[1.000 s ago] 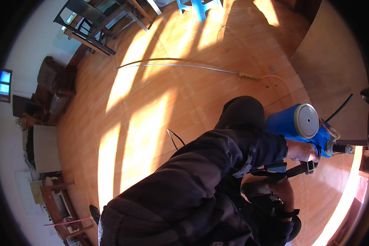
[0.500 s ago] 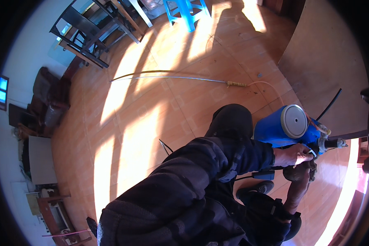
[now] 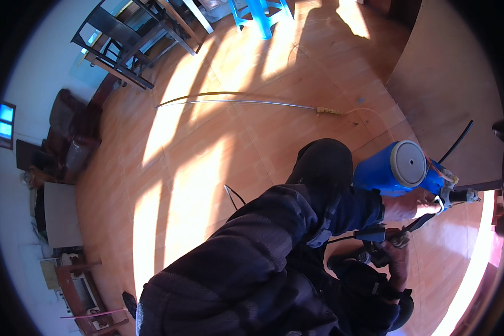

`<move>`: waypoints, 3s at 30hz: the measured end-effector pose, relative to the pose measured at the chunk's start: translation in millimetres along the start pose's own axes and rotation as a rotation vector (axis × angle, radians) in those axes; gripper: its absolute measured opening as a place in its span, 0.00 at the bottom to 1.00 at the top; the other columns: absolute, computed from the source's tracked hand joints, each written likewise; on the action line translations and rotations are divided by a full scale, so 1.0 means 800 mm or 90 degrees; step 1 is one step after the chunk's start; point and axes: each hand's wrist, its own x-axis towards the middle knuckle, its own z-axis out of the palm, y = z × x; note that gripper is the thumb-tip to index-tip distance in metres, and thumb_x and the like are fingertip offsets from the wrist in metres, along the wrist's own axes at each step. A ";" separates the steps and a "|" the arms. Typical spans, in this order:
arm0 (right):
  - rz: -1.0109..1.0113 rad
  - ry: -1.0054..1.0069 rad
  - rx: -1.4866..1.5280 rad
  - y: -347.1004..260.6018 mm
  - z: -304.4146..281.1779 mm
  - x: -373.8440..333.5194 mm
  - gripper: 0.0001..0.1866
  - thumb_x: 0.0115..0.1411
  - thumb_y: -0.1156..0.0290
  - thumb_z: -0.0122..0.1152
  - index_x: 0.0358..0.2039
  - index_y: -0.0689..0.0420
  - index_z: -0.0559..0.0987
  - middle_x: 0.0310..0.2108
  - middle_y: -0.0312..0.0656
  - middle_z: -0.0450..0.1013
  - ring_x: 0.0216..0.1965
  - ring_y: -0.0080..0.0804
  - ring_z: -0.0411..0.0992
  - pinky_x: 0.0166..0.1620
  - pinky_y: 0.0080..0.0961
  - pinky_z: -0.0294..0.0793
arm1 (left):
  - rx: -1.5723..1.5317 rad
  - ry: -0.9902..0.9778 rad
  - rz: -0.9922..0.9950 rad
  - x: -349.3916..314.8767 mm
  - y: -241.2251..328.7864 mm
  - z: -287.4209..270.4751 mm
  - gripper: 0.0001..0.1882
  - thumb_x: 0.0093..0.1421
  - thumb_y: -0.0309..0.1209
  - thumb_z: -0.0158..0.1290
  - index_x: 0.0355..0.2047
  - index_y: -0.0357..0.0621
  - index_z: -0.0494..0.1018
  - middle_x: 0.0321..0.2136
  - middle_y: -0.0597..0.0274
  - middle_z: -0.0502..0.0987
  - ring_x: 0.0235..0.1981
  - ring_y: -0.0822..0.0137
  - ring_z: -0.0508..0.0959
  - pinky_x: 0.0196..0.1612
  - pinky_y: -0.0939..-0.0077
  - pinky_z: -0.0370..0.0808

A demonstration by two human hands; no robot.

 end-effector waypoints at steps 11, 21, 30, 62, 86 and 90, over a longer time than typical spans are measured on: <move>-0.040 0.147 0.064 0.016 -0.046 -0.002 0.14 0.62 0.68 0.71 0.45 0.58 0.79 0.39 0.36 0.77 0.44 0.28 0.77 0.51 0.29 0.76 | 0.309 -0.079 -0.084 -0.031 0.048 -0.017 0.33 0.73 0.58 0.56 0.35 0.35 0.87 0.31 0.50 0.85 0.34 0.61 0.80 0.47 0.59 0.74; -0.129 0.266 -0.166 0.012 -0.033 0.017 0.19 0.66 0.62 0.72 0.51 0.57 0.78 0.36 0.33 0.76 0.37 0.23 0.74 0.40 0.26 0.75 | 0.394 -0.010 0.269 -0.019 -0.025 0.002 0.14 0.64 0.34 0.62 0.27 0.35 0.83 0.29 0.45 0.82 0.34 0.48 0.82 0.39 0.55 0.77; 0.105 0.134 -0.140 0.060 0.013 0.046 0.11 0.61 0.74 0.74 0.40 0.59 0.80 0.34 0.37 0.81 0.31 0.27 0.80 0.34 0.24 0.78 | 0.145 0.106 0.266 -0.001 0.025 -0.018 0.07 0.73 0.25 0.58 0.40 0.32 0.79 0.34 0.60 0.80 0.38 0.74 0.80 0.41 0.72 0.76; -0.021 0.133 0.023 -0.001 0.019 0.020 0.07 0.60 0.79 0.70 0.39 0.61 0.82 0.27 0.40 0.82 0.26 0.29 0.81 0.30 0.26 0.80 | 0.263 -0.071 0.024 -0.023 0.041 -0.030 0.16 0.71 0.36 0.61 0.37 0.31 0.77 0.28 0.54 0.76 0.31 0.70 0.78 0.36 0.68 0.73; -0.231 0.185 0.295 0.014 -0.041 0.002 0.30 0.78 0.55 0.55 0.71 0.61 0.68 0.66 0.46 0.69 0.67 0.35 0.68 0.70 0.36 0.65 | 0.694 0.105 0.485 -0.023 -0.012 -0.031 0.12 0.60 0.34 0.66 0.33 0.38 0.77 0.34 0.46 0.81 0.39 0.43 0.82 0.41 0.52 0.78; -0.152 0.192 0.141 0.019 -0.026 0.009 0.45 0.71 0.57 0.63 0.81 0.57 0.53 0.71 0.46 0.64 0.71 0.39 0.65 0.73 0.40 0.60 | 0.616 0.038 0.389 -0.031 -0.032 -0.003 0.10 0.56 0.34 0.67 0.34 0.47 0.79 0.36 0.55 0.82 0.45 0.48 0.81 0.50 0.49 0.76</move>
